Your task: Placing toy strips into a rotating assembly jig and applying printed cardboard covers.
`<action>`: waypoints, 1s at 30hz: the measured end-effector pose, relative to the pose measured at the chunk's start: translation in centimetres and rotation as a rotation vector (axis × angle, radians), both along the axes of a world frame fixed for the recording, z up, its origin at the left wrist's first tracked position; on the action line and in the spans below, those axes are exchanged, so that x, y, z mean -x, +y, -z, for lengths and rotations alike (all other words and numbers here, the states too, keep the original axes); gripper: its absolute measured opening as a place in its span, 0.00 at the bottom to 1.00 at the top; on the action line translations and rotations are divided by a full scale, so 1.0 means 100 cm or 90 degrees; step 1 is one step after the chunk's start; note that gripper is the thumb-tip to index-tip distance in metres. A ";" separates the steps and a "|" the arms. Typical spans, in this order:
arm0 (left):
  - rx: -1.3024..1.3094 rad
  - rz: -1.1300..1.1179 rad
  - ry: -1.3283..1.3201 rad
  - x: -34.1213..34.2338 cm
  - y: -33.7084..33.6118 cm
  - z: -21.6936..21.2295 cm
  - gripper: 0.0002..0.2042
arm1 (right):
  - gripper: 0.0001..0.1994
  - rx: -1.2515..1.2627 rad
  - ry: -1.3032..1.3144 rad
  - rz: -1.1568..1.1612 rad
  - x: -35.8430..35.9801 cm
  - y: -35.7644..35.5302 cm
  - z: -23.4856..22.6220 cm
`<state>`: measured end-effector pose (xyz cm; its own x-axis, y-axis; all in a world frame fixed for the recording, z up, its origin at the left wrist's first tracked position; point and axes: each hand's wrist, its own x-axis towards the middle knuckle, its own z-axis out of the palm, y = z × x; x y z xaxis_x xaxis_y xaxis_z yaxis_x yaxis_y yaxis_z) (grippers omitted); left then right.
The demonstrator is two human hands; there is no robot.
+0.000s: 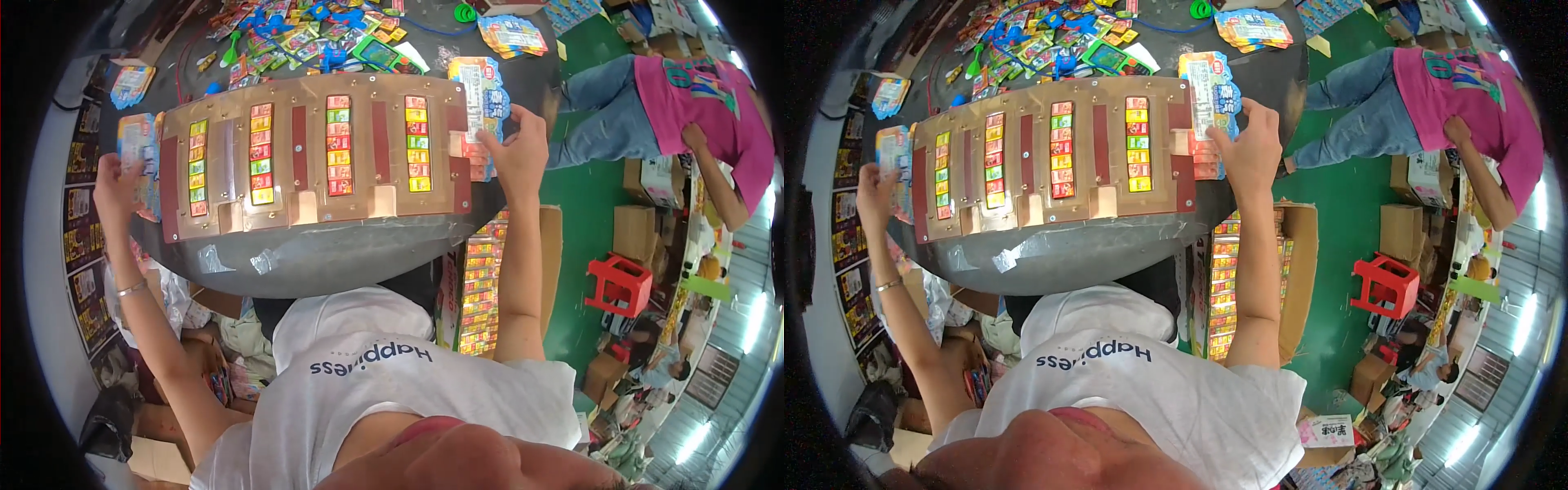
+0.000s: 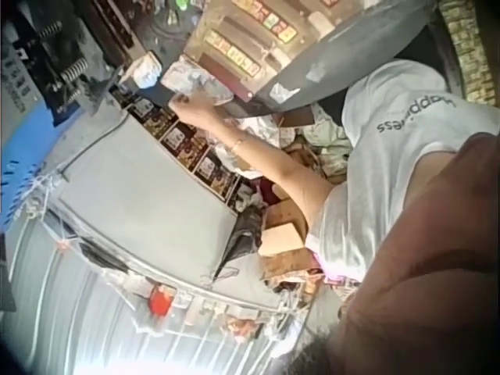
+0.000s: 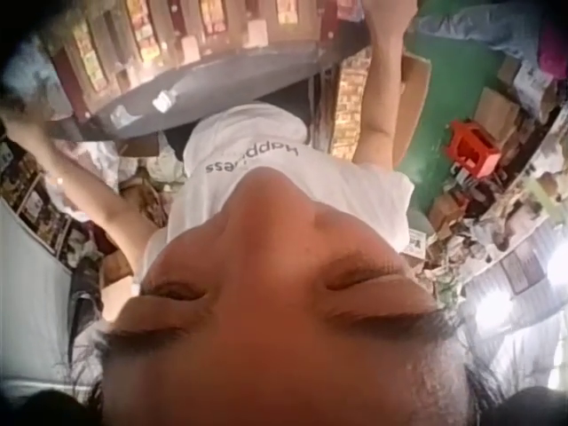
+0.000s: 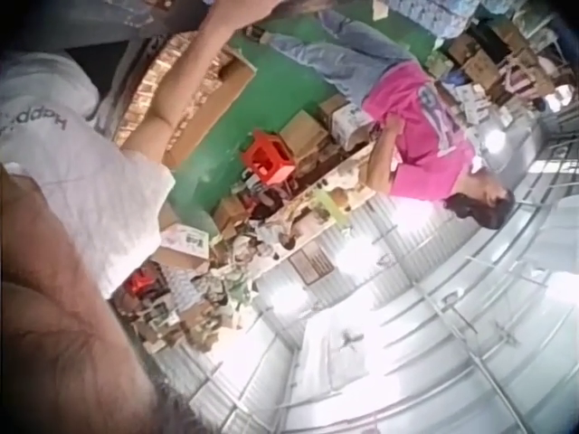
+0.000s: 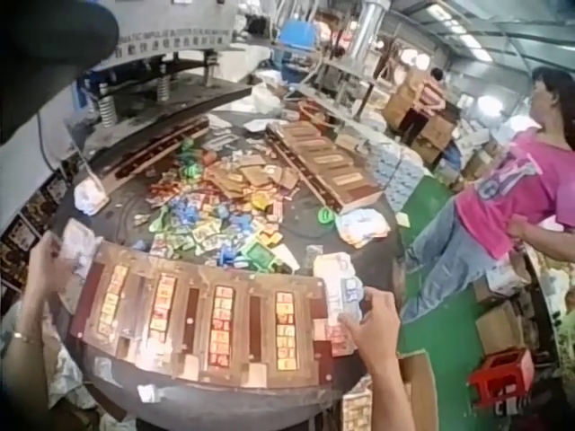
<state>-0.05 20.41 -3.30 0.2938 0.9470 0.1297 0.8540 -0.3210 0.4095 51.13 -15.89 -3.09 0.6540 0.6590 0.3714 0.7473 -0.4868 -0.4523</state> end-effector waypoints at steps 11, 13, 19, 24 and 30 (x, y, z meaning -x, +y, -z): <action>0.144 0.232 -0.659 -0.208 -0.185 -0.034 0.33 | 0.21 -0.119 0.616 -0.159 0.051 -0.024 -0.055; 0.319 0.246 -0.648 -0.241 -0.208 -0.037 0.32 | 0.20 -0.111 0.617 -0.151 0.059 -0.010 -0.036; -0.124 0.247 0.030 -0.264 -0.217 -0.038 0.30 | 0.21 0.072 0.303 -0.214 0.046 0.000 -0.034; -0.124 0.431 0.127 -0.247 -0.198 -0.044 0.36 | 0.30 0.157 0.132 -0.214 0.056 -0.003 -0.048; -0.098 0.479 0.142 -0.231 -0.199 -0.037 0.44 | 0.30 0.129 0.096 -0.226 0.062 -0.008 -0.034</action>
<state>23.06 0.49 0.43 0.8813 0.4606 0.1054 0.4422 -0.8827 0.1593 44.97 -16.68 0.34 0.4105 0.9027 0.1291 0.8174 -0.3015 -0.4909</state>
